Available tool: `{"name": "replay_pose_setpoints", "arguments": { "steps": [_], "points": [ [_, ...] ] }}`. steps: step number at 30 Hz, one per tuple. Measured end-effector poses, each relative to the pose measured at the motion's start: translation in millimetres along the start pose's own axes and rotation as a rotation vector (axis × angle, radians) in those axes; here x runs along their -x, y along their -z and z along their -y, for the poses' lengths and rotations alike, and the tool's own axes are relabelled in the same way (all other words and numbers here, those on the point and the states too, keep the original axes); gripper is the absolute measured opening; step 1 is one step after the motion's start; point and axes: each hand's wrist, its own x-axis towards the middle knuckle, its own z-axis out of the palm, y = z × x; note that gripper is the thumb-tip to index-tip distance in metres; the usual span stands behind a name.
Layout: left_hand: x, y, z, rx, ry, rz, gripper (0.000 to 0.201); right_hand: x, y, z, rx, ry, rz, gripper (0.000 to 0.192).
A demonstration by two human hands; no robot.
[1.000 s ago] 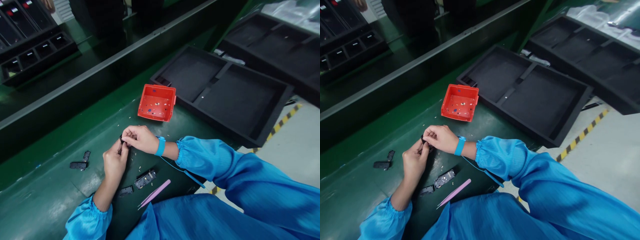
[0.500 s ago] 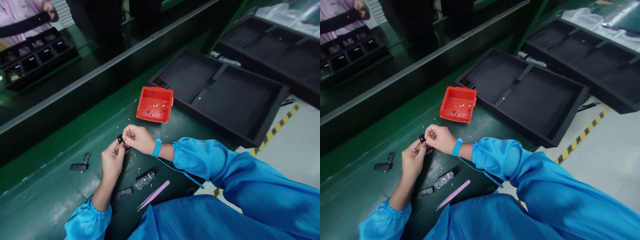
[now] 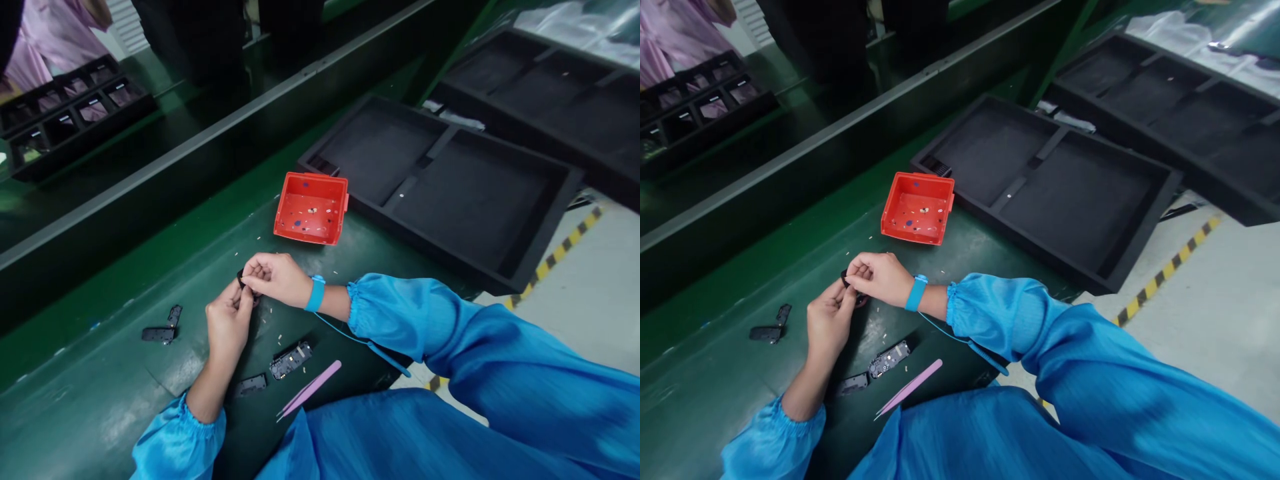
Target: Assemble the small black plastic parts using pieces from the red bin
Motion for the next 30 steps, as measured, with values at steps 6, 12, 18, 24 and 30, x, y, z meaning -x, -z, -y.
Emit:
{"name": "replay_pose_setpoints", "arguments": {
  "steps": [6,12,18,24,30],
  "points": [
    [-1.2,-2.1,2.7,0.103,0.064,-0.008,0.043,-0.8,0.4,-0.9,-0.075,-0.062,0.032,0.006],
    [-0.5,-2.1,2.2,0.065,0.043,-0.007,0.038,1.7,-0.2,1.6,0.045,0.01,-0.017,0.009],
    [0.4,-0.5,3.1,0.041,0.032,0.007,0.037,1.3,0.4,-0.7,-0.023,-0.027,0.034,0.012],
    [1.5,-0.7,1.4,-0.005,-0.005,-0.002,0.037,1.8,1.3,-1.9,-0.001,-0.021,0.018,0.008],
    [2.1,-0.6,5.1,-0.011,0.005,0.008,0.035,0.9,2.0,-3.7,-0.01,-0.035,0.034,0.01]
  ]
}}
